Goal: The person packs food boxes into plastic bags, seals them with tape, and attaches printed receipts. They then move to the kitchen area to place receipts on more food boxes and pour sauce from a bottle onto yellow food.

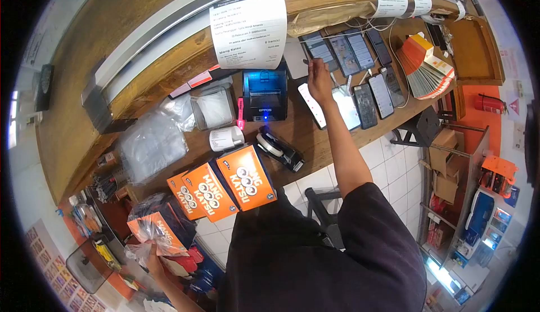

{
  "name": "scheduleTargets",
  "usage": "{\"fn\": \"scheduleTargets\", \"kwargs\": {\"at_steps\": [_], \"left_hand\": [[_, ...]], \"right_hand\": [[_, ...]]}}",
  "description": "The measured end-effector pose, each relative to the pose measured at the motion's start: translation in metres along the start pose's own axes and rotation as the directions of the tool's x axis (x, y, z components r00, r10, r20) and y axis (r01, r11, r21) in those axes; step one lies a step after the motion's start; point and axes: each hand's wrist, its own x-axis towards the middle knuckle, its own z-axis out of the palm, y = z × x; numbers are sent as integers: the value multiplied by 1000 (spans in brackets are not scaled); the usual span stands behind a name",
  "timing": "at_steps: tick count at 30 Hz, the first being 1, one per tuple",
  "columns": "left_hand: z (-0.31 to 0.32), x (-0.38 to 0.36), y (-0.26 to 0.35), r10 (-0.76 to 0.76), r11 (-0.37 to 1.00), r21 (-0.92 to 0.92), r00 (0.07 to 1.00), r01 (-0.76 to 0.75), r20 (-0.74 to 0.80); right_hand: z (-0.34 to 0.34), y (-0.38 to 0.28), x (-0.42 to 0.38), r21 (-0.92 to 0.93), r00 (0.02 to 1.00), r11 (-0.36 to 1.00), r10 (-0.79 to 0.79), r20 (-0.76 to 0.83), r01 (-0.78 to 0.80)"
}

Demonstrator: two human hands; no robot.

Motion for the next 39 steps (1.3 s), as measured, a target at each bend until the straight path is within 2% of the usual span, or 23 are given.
{"fn": "scheduleTargets", "kwargs": {"at_steps": [4, 7, 10, 14, 19, 25, 28, 31, 34, 36, 39], "left_hand": [[1, -3, 1, -9, 994, -107, 1000, 11, 21], [9, -11, 20, -25, 1000, -17, 1000, 25, -16], [1, 0, 1, -51, 998, 44, 998, 52, -29], [-8, 11, -21, -35, 999, -20, 999, 35, -1], [2, -3, 6, -28, 999, -15, 999, 28, 27], [-5, 5, -7, -40, 992, 120, 999, 41, -8], [-3, 4, -5, -5, 994, 105, 1000, 4, 9], [0, -3, 9, -35, 973, 227, 999, 35, -8], [8, -5, 11, -30, 993, 116, 998, 35, -47], [11, -12, 27, -71, 997, 16, 997, 71, -14], [12, -11, 28, -62, 996, -62, 998, 62, 0]], "right_hand": [[3, 10, 3, -70, 1000, 997, 10, -15, -11], [8, 13, 4, -92, 999, 995, 45, -9, -46], [9, 9, 4, -107, 999, 993, 42, -19, -43], [6, -2, 7, -73, 999, 997, 25, -28, -27], [8, -1, 8, -105, 997, 994, 1, -73, -9], [9, 3, 6, -181, 999, 983, 6, -39, -12], [8, 3, 3, -219, 1000, 976, 2, -16, -6], [4, -6, -3, -241, 1000, 970, -28, 0, 27], [8, -8, -6, -218, 999, 975, -26, 29, 32], [10, -8, -7, -206, 998, 978, -5, 59, 17], [10, -7, -3, -15, 998, 1000, -2, 67, 3]]}}
